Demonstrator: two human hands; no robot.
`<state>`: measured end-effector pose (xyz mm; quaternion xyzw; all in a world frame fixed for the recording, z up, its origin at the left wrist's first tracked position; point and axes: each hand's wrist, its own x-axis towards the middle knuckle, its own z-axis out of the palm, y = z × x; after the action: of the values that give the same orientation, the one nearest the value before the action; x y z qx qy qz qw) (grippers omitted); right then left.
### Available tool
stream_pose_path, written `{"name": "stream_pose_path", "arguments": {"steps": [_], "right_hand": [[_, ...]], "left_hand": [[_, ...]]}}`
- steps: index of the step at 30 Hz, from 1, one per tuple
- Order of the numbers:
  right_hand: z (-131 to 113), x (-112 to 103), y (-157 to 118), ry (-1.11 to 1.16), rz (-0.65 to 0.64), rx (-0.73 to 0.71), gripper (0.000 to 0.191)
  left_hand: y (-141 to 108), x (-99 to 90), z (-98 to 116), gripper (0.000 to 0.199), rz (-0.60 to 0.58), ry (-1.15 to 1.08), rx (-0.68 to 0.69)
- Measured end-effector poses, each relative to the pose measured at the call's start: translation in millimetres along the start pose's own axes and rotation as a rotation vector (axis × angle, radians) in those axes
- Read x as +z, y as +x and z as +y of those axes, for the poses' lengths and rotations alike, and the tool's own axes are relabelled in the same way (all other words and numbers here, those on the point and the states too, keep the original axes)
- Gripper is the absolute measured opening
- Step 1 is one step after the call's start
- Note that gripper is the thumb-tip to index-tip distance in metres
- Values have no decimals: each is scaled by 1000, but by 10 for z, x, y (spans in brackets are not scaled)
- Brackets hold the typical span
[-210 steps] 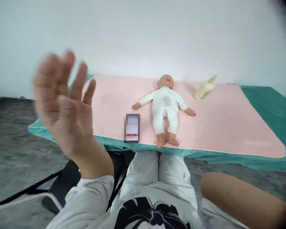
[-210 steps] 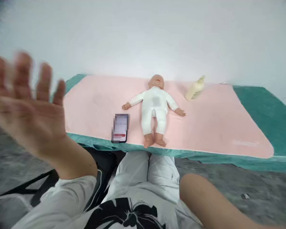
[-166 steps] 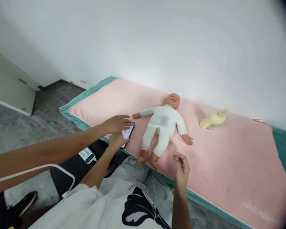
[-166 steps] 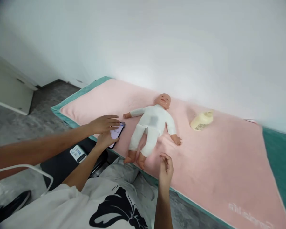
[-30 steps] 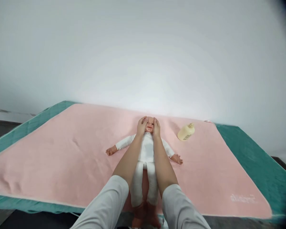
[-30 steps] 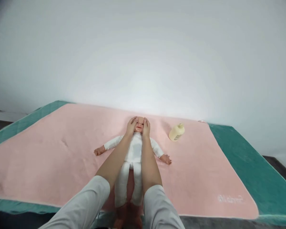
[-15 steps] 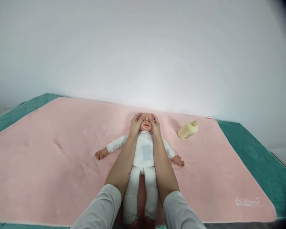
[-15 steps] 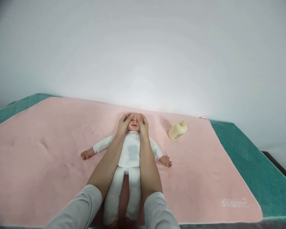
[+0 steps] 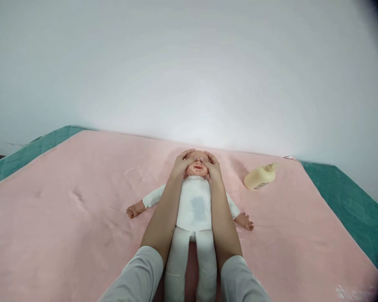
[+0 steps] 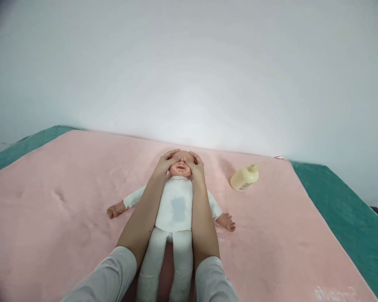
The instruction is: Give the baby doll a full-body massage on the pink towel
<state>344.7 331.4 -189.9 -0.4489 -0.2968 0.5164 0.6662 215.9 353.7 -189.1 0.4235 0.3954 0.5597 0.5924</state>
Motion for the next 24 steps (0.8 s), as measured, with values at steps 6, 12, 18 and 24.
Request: {"name": "stream_pose_path", "arguments": {"steps": [6,12,18,24], "right_hand": [[-3,11,12,41,10,41,58],[6,2,-11,74,-3,33,56],[19,5,-17,70,-12,25,54],[12,-5,-9,87,-14,31,49]], "left_hand": [[-18,2,19,61,28,-46,-65],[-44,20,-3,58,14,-117,-53],[-74,45,-31,56,19,-156,-28],[-75,72,-17,53,30,-187,-25]]}}
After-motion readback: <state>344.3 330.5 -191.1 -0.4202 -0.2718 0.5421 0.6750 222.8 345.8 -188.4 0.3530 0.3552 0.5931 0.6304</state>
